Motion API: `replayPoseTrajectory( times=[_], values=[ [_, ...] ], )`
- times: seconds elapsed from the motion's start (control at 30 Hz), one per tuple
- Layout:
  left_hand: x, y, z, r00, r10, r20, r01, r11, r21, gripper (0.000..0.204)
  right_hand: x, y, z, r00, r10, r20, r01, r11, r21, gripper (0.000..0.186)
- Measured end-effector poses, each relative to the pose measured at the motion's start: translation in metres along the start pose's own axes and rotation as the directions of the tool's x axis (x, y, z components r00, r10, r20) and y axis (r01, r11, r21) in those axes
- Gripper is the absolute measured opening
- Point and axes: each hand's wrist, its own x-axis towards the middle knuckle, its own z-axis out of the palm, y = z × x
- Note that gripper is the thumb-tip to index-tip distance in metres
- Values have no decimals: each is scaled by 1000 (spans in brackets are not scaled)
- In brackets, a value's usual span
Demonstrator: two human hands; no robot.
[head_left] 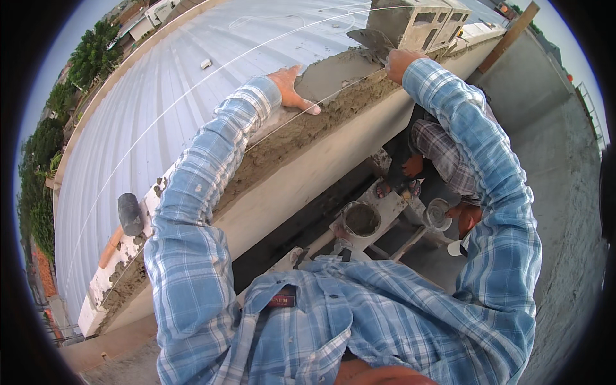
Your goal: The person scoops mortar from a bucket with a trowel and spreads it on a low wall. They place hollow concrete blocks onto the mortar bed, tap them into alignment with a hammer, and repeat the process along the wall.
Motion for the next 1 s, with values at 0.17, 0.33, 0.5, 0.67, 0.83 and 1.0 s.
replayPoseTrajectory(
  times=[0.17, 0.33, 0.5, 0.67, 0.83, 1.0],
  values=[
    [7, -9, 23, 996, 71, -60, -77, 992, -97, 143, 19, 7, 12, 972, -196, 130, 192, 980, 42, 38],
    [5, -4, 26, 991, 42, -126, -56, 992, -109, 142, 15, 10, 17, 903, -379, 203, 400, 913, -79, 43],
    [5, -7, 37, 971, 74, -228, -108, 985, -138, 144, 3, -16, 9, 926, -272, 262, 125, 876, 466, 33],
    [10, -16, 49, 892, 145, -428, -247, 950, -192, 143, -23, -60, -6, 935, -212, 283, -33, 745, 667, 21],
    [1, -21, 49, 878, 151, -454, -239, 960, -143, 135, -40, -92, -15, 898, -291, 331, -49, 681, 731, 21],
    [-7, -59, 42, 855, 214, -472, -328, 929, -172, 100, -44, -119, -22, 789, -397, 469, -324, 380, 866, 22]
  ],
)
